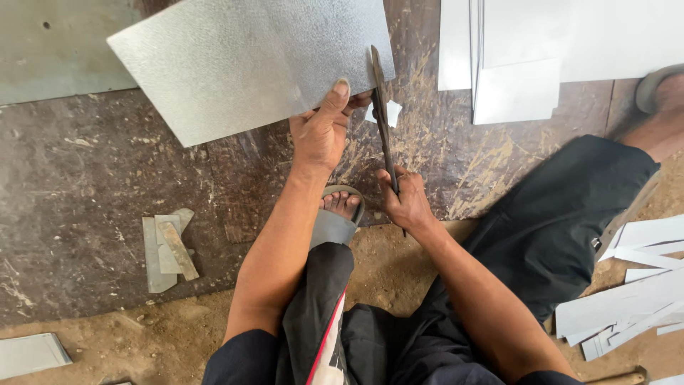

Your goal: The person sits on the floor and marks a line on a flat sheet with a pen, then uses shears to cut the sheet along the marked line, trimming off a strip and setting the cut piece aside.

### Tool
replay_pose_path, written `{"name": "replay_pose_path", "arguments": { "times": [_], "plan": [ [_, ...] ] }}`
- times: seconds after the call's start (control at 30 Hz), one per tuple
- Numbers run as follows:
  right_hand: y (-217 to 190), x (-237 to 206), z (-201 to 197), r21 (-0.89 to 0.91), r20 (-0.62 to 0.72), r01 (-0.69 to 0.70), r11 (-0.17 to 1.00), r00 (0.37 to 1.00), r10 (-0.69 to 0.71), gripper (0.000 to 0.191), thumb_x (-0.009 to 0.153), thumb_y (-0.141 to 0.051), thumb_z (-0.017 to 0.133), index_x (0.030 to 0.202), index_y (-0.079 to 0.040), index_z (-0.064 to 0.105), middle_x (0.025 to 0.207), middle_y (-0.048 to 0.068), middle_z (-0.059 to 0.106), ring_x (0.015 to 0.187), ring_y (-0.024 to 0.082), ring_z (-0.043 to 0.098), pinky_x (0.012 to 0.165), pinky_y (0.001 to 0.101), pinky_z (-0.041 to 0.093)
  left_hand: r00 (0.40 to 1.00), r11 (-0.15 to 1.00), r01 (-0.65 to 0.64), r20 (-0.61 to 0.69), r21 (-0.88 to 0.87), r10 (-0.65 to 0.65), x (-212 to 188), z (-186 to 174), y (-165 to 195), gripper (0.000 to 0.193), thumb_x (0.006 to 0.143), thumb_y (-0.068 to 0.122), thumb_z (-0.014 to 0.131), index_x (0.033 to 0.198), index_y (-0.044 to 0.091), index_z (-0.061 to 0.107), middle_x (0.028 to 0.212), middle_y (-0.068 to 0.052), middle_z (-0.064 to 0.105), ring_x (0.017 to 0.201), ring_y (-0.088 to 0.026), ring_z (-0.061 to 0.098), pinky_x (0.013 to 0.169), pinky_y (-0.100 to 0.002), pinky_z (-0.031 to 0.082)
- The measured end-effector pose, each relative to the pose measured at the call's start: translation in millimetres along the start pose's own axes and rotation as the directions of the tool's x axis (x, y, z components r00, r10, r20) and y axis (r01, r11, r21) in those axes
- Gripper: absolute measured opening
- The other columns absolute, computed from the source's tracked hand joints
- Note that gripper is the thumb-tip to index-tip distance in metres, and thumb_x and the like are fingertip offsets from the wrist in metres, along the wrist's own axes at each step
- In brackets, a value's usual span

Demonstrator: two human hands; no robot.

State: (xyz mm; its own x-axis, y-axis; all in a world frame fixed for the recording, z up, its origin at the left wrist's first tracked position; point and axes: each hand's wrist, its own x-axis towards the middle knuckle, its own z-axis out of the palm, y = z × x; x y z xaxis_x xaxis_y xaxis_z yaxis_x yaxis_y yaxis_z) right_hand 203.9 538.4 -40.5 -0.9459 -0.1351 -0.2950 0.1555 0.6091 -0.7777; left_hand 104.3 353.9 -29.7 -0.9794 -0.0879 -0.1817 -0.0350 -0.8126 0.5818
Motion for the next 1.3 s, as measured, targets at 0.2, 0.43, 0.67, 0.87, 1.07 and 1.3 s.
{"name": "replay_pose_path", "arguments": {
  "times": [0.2,0.43,0.67,0.87,1.07,1.3],
  "plan": [
    [-11.5,-11.9,-6.2,0.41,0.166,-0.071,0.909,0.986,0.002,0.032,0.109,-0.028,0.047,0.119,-0.001,0.06,0.084,0.006,0.061,0.078,0.013,0.057,0.07,0.0342,0.048,1.0,0.997,-0.004,-0.002,-0.083,0.004,-12.3,-2.3,-4.6,0.029,0.094,0.008,0.078,0.12,0.001,0.064,0.111,-0.01,0.071,0.101,-0.024,0.072,0.088,-0.047,0.064],
    [-12.6,-5.3,3.0,0.071,0.102,-0.088,0.994,0.992,0.081,0.031,0.102,-0.024,0.047,0.098,0.003,0.063,0.073,0.015,0.062,0.062,0.02,0.059,0.06,0.0411,0.048,0.987,0.995,0.094,-0.131,0.044,-0.087,-15.3,-19.6,-6.3,0.024,0.09,0.015,0.082,0.103,-0.003,0.075,0.1,-0.014,0.075,0.092,-0.026,0.073,0.082,-0.042,0.06],
    [-13.7,5.8,-0.7,0.095,0.076,-0.008,0.995,0.997,0.001,0.04,0.105,-0.023,0.053,0.08,0.007,0.061,0.07,0.019,0.061,0.059,0.025,0.059,0.058,0.0423,0.045,0.988,0.99,0.088,-0.137,0.107,-0.073,-13.4,-19.8,-8.7,0.027,0.091,0.018,0.083,0.103,-0.004,0.075,0.097,-0.018,0.076,0.087,-0.024,0.073,0.082,-0.038,0.058],
    [0.3,9.8,2.3,0.081,0.09,-0.001,0.997,0.996,-0.007,0.044,0.104,-0.026,0.053,0.077,0.007,0.063,0.07,0.019,0.059,0.06,0.028,0.06,0.06,0.0423,0.045,0.982,0.999,-0.044,-0.183,-0.022,0.039,-8.8,-25.4,-24.6,0.036,0.089,0.021,0.087,0.113,0.003,0.067,0.104,-0.008,0.07,0.094,-0.02,0.069,0.081,-0.038,0.059],
    [-13.4,-2.6,-8.2,0.339,0.363,-0.296,0.893,0.917,0.166,0.043,0.105,-0.038,0.05,0.123,-0.002,0.062,0.099,0.015,0.065,0.086,0.024,0.069,0.079,0.0393,0.056,0.869,0.989,-0.131,-0.487,-0.061,0.085,14.4,-19.3,-18.0,0.074,0.082,0.025,0.087,0.137,0.009,0.041,0.121,-0.009,0.063,0.111,-0.021,0.065,0.093,-0.038,0.06],
    [-6.5,-44.3,-69.3,0.068,0.627,-0.284,0.956,0.758,0.181,0.065,0.097,-0.045,0.049,0.153,-0.012,0.045,0.119,0.012,0.069,0.116,0.024,0.062,0.101,0.0403,0.05,0.984,0.98,-0.086,-0.139,0.181,0.112,44.3,-69.9,102.6,0.07,0.085,0.016,0.087,0.138,0.007,0.043,0.124,-0.016,0.063,0.118,-0.031,0.068,0.102,-0.052,0.064]
  ]
}}
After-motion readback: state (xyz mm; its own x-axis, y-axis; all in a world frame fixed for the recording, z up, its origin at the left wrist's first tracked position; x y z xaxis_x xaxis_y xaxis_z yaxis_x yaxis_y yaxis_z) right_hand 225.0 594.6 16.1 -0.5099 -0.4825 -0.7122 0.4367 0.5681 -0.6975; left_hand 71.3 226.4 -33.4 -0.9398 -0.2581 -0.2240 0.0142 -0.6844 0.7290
